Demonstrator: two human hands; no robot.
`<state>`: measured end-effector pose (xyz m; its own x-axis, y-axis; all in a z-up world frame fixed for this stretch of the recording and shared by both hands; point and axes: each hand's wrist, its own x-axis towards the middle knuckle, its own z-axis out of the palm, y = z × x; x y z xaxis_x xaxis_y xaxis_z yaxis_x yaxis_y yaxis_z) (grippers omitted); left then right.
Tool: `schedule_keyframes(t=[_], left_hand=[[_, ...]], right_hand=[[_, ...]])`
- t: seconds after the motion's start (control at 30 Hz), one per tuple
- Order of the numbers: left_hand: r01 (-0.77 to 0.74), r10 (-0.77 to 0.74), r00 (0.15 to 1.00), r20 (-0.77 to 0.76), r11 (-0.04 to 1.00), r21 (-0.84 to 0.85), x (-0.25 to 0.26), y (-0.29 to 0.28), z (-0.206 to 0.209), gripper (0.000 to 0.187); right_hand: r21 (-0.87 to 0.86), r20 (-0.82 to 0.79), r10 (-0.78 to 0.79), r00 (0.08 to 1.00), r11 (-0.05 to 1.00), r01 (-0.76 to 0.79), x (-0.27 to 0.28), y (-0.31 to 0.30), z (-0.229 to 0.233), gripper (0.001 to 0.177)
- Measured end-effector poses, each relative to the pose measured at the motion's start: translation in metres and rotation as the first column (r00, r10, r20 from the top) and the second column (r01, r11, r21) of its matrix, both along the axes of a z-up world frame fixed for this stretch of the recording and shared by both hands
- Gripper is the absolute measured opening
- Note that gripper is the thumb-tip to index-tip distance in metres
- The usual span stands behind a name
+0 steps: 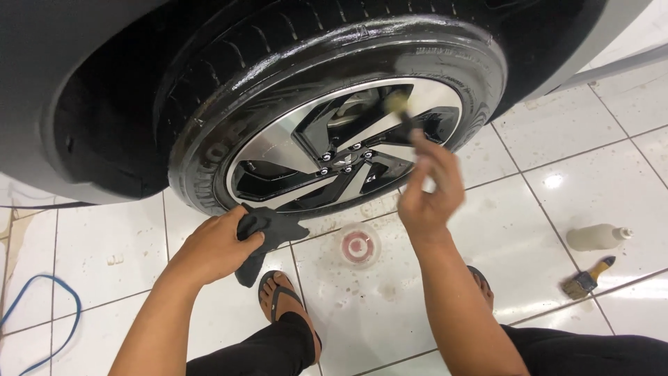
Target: Applying tire shine to the sidewall with a brush, detailing the rim with a smaller brush, and wiping the alloy rim with a microfiber cloth
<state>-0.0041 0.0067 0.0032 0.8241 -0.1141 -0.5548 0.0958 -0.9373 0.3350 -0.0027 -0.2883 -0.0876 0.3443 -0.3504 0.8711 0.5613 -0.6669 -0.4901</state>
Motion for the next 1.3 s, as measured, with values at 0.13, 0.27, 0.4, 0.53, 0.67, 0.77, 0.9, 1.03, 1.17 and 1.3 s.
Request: schedule_keyframes(t=[0.13, 0.27, 0.4, 0.53, 0.67, 0.77, 0.9, 1.03, 1.17, 1.3], left_hand=[[0.002, -0.002, 1.0, -0.002, 1.0, 0.01, 0.003, 0.002, -0.006, 0.058], [0.01, -0.01, 1.0, 0.025, 1.0, -0.002, 0.003, 0.003, -0.004, 0.057], [0.011, -0.011, 0.999, 0.035, 1.0, 0.0, 0.0, 0.005, -0.008, 0.052], [0.01, -0.009, 0.999, 0.042, 1.0, -0.02, 0.001, 0.008, -0.011, 0.05], [0.009, -0.009, 1.0, 0.003, 1.0, 0.015, -0.001, 0.005, -0.004, 0.063], [-0.003, 0.003, 1.0, -0.011, 1.0, 0.012, 0.0, -0.001, 0.003, 0.073], [-0.011, 0.012, 0.999, -0.042, 1.0, 0.011, -0.002, -0.007, 0.012, 0.079], [0.003, -0.003, 1.0, -0.021, 1.0, 0.019, 0.0, 0.0, -0.001, 0.069], [0.007, -0.007, 1.0, 0.002, 1.0, 0.021, 0.002, 0.0, -0.003, 0.062], [0.012, -0.012, 1.0, 0.013, 1.0, 0.022, 0.002, 0.002, -0.005, 0.06]], right_hand=[[-0.094, -0.218, 0.124, 0.968, 0.985, -0.147, 0.013, 0.021, -0.039, 0.01], [0.116, -0.2, 0.191, 0.961, 0.979, -0.171, 0.001, 0.049, -0.017, 0.013], [0.248, -0.051, 0.186, 0.981, 0.954, -0.168, -0.011, 0.066, -0.006, 0.015], [0.2, 0.083, 0.193, 0.978, 0.958, -0.206, -0.001, 0.062, 0.001, 0.019], [0.123, 0.02, 0.277, 0.961, 0.953, -0.277, 0.004, 0.064, -0.005, 0.015], [0.157, 0.059, 0.211, 0.976, 0.963, -0.218, 0.008, 0.054, -0.003, 0.018], [-0.017, 0.059, 0.238, 0.97, 0.971, -0.237, 0.016, 0.061, -0.012, 0.02], [0.135, 0.116, 0.189, 0.975, 0.969, -0.204, 0.008, 0.05, -0.002, 0.02], [0.129, 0.07, 0.26, 0.963, 0.955, -0.268, 0.014, 0.062, -0.015, 0.024], [0.163, 0.084, 0.189, 0.978, 0.966, -0.2, 0.002, 0.059, 0.005, 0.026]])
